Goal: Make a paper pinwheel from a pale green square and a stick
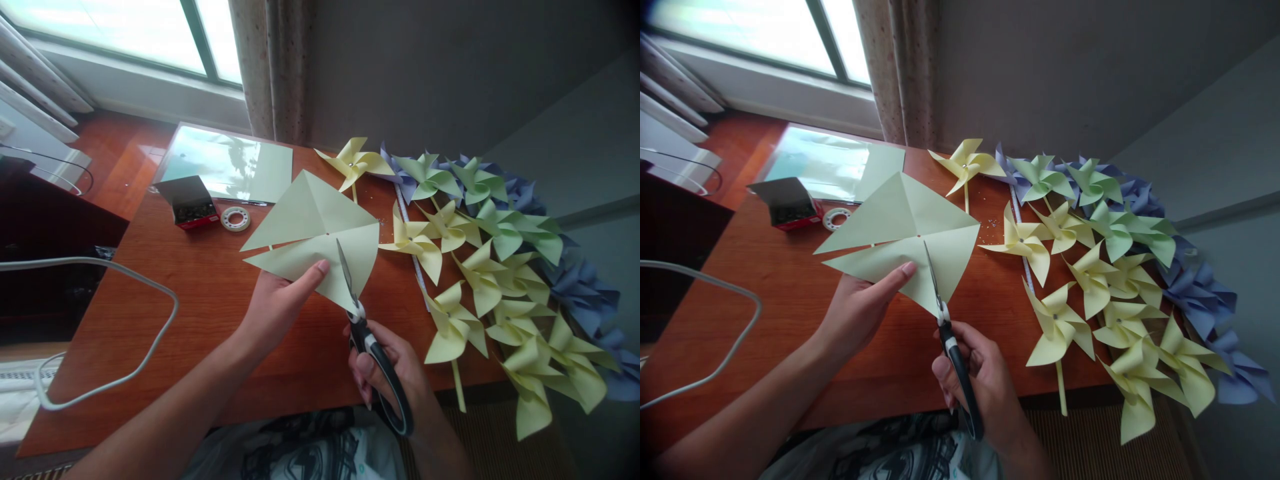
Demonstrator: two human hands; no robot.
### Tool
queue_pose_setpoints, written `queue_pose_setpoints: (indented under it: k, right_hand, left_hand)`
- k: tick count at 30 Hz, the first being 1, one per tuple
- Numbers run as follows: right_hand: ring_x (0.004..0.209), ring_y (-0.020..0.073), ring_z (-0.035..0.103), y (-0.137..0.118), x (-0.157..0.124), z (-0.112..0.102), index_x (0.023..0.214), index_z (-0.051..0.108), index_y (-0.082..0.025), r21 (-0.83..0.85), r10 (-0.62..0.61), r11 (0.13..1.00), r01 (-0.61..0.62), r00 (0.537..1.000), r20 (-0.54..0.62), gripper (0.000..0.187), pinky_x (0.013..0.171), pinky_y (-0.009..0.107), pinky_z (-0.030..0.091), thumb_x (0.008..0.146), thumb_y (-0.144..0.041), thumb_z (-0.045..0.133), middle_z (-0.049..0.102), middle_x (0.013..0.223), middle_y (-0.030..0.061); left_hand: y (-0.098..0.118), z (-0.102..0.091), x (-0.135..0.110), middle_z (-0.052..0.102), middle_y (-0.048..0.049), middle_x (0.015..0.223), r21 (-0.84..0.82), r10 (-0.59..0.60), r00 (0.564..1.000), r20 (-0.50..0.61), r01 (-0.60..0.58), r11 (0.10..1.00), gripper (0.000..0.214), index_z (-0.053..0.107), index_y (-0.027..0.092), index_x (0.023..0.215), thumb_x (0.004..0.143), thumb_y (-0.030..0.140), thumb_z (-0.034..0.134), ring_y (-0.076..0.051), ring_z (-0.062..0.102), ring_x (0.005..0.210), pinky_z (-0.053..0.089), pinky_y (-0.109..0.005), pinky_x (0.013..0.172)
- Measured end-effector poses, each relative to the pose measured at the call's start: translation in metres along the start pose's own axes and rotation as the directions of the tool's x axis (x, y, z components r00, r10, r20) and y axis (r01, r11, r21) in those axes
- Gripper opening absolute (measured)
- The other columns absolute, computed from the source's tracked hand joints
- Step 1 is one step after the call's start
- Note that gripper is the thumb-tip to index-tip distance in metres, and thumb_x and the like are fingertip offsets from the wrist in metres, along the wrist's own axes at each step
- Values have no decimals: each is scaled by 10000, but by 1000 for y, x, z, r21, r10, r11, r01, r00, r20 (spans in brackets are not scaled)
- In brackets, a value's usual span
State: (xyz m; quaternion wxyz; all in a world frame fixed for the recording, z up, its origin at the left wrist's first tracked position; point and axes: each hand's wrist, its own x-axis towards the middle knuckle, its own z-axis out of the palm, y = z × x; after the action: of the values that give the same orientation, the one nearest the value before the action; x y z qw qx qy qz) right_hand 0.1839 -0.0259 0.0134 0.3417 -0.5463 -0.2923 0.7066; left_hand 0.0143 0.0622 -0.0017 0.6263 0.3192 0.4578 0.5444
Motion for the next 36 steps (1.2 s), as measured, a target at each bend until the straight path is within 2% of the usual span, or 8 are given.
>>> queue_pose_setpoints:
  k: [5, 11, 17, 25, 36]
  right_hand:
    - [414, 60, 425, -1, -1, 0, 1038, 641, -153, -20, -3, 1000, 2, 1000, -16, 523, 405, 176, 358, 769, -572, 804, 540, 579, -49]
    - [413, 68, 432, -1, -2, 0, 1042, 652, -152, -43, 0, 999, -2, 999, -47, 526, 398, 183, 356, 765, -573, 804, 542, 579, -46]
    - [417, 69, 437, 2, -1, 1, 1067, 648, -161, -49, -6, 999, 4, 999, -47, 525, 392, 182, 350, 764, -557, 813, 533, 586, -55]
    - [428, 58, 449, 2, -1, 4, 1029, 625, -166, 12, -5, 1000, 6, 1000, -13, 536, 414, 165, 380, 754, -587, 811, 555, 598, -45]
    - [439, 53, 449, 3, 0, 7, 1032, 613, -166, 31, -12, 999, 13, 1000, -26, 526, 415, 153, 373, 766, -577, 806, 550, 608, -45]
  left_hand:
    - [-1, 0, 0, 784, -79, 1073, 15, 2, 1000, 1, -2, 1000, 171, 780, 170, 932, 813, 290, 801, -261, 692, 1088, 537, -342, 965]
    - [0, 0, 0, 801, -70, 948, -3, -21, 1000, -17, 21, 1000, 208, 782, 177, 938, 779, 303, 828, -282, 702, 1096, 537, -360, 978]
    - [2, -3, 3, 769, -96, 1153, -88, -50, 999, -16, 49, 995, 283, 752, 158, 1034, 802, 307, 818, -294, 679, 1167, 546, -347, 959]
    - [1, -2, 2, 783, -69, 1010, -15, -49, 998, -25, 49, 999, 208, 769, 163, 945, 798, 302, 818, -225, 716, 917, 547, -281, 798]
    - [-3, -3, 0, 781, -61, 1025, -23, -62, 998, 2, 62, 998, 206, 786, 167, 961, 807, 300, 821, -203, 706, 895, 559, -272, 782]
